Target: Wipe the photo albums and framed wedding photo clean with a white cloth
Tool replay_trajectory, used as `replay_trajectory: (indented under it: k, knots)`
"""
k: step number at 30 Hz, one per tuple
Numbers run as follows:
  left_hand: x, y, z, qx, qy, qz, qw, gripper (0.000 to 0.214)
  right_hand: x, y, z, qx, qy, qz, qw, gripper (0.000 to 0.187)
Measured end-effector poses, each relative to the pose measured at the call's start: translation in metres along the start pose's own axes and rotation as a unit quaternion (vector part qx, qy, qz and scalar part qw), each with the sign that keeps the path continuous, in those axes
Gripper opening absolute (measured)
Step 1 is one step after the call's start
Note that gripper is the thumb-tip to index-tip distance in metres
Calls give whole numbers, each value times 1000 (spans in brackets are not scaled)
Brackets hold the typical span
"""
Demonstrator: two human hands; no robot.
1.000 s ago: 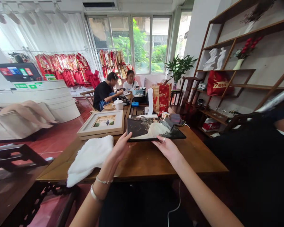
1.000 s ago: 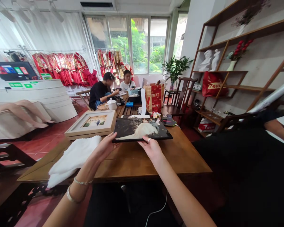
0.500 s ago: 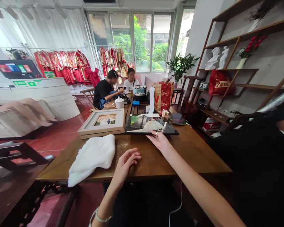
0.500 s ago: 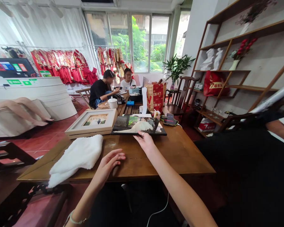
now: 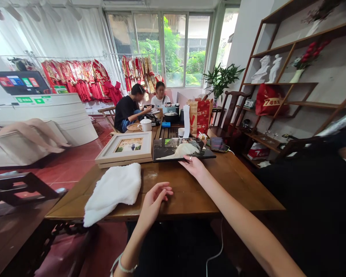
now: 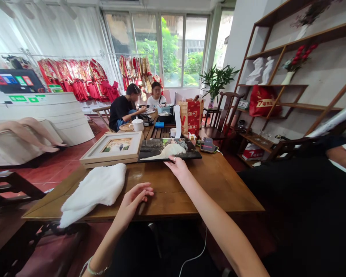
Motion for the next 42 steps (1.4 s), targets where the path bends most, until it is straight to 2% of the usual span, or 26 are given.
replay_trajectory:
  k: [11,30,39,42]
  knots:
    - [1,5,0,-45,28,-7,999,26,-25,12,10,-2,-13,9,1000,23]
    - [3,9,-6,-181,75,7,981,24,-58,14,24,20,-37,61,997,22]
    - [2,14,-6,-203,73,-4,976,23,-52,16,18,48,-56,80,994,26]
    - [-4,20,11,-212,71,-13,975,21,-46,14,15,64,-59,70,994,23]
Point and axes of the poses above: each hand's wrist, its own x-axis away from the middle knuckle, its own y-axis out of the palm, z = x × y, the point moved 8 cm from there along -x, towards the middle knuckle, and after that the axes turned 12 degrees about -y, right-handed, at the moved point
